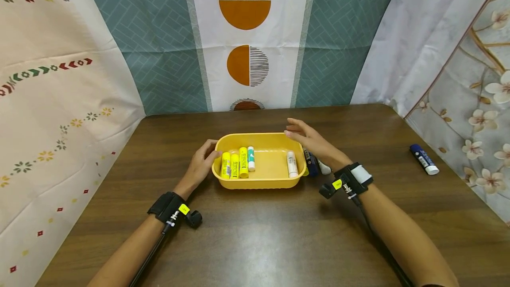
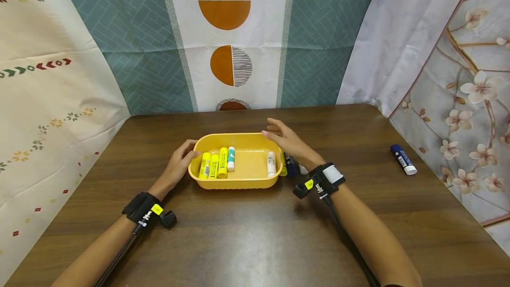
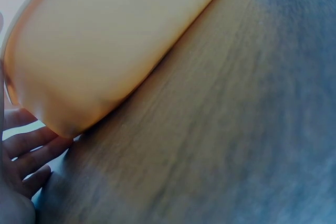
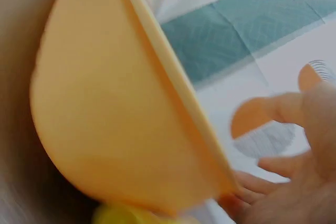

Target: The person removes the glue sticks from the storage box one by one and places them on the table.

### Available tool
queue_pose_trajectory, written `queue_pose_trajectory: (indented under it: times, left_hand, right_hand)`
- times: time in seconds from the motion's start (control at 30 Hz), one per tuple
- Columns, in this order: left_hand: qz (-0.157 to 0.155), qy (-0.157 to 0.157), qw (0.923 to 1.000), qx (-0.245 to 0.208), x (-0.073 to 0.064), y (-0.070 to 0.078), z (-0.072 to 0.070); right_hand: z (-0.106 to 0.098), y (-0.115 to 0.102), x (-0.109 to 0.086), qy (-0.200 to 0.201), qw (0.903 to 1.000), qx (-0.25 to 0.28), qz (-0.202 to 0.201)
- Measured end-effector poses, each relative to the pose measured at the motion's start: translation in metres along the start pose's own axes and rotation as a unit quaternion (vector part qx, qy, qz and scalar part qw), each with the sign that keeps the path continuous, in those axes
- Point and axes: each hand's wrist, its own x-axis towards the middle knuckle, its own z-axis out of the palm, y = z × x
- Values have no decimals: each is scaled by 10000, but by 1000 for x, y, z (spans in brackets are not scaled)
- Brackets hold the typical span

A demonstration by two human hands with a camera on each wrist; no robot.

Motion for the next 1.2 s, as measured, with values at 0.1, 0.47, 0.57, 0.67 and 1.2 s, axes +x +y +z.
queue_pose_trajectory:
  times: [0.1,0.47,0.57,0.67,1.2]
  left_hand:
    - [-26,-6,10000,6,-1,0,-1]
    - [-117,71,9999,-14,-4,-2,-5]
    - [-126,120,9998,1,-4,-3,-7]
    - [-115,163,9998,-31,-1,-13,-8]
    - [480,80,9987,121,13,-29,-5]
  right_hand:
    - [14,2,5,311,9974,626,152]
    - [43,6,8,1117,9341,3383,238]
    - [45,6,8,1063,9268,3596,222]
    - [48,6,10,1013,9337,3428,204]
    - [50,24,7,1074,9359,3250,839]
